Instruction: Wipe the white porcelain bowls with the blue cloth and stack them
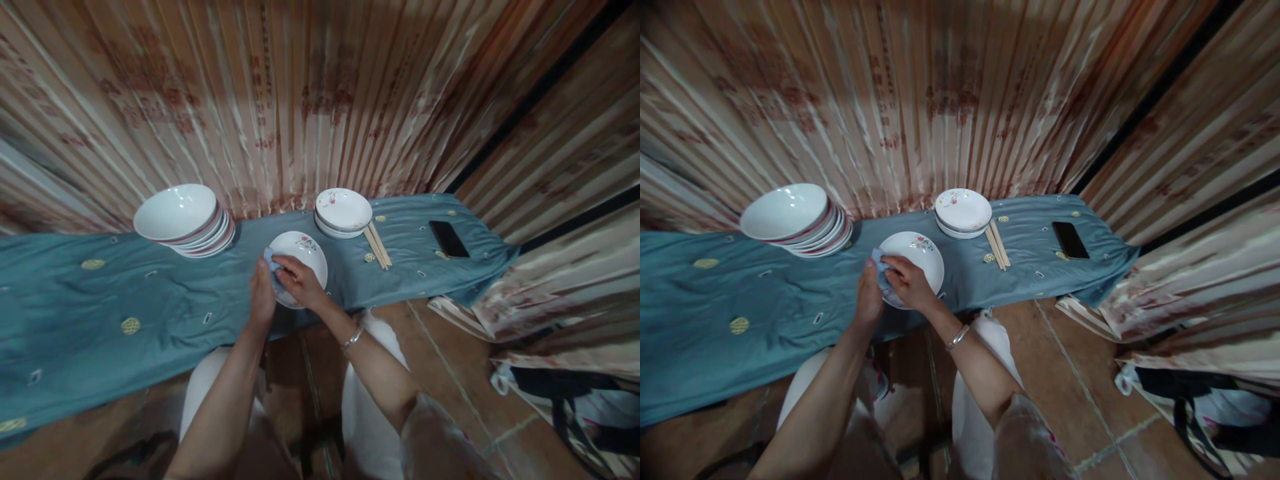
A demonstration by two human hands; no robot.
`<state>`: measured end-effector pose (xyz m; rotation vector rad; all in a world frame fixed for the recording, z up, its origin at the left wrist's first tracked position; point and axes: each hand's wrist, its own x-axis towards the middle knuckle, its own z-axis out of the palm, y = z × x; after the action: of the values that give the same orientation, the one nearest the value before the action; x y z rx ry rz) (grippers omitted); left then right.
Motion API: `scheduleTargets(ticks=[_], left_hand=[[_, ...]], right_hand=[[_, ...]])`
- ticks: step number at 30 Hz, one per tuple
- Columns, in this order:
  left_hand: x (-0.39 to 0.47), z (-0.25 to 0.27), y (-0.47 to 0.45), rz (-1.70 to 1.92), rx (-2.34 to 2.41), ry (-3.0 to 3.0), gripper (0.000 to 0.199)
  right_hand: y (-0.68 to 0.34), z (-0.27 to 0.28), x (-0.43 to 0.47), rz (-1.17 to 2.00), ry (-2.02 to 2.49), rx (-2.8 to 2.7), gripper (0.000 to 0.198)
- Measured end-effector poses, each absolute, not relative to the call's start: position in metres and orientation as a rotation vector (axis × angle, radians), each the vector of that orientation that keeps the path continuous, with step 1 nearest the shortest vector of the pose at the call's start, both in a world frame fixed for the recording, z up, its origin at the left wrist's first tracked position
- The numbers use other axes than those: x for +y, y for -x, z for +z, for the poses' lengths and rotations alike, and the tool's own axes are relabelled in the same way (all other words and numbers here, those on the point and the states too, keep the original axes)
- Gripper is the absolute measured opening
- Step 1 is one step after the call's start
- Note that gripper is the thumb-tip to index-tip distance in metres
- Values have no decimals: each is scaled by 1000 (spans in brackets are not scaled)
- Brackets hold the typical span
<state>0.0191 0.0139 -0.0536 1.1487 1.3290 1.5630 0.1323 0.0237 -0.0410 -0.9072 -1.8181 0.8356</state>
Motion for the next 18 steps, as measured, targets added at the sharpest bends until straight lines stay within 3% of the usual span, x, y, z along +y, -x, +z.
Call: scheduleTargets(ticks=[18], left_hand=[[9,-52,-21,1566,1344,-1196,48]], right_hand=[[-169,-56,48,344,1390,-1976,47]])
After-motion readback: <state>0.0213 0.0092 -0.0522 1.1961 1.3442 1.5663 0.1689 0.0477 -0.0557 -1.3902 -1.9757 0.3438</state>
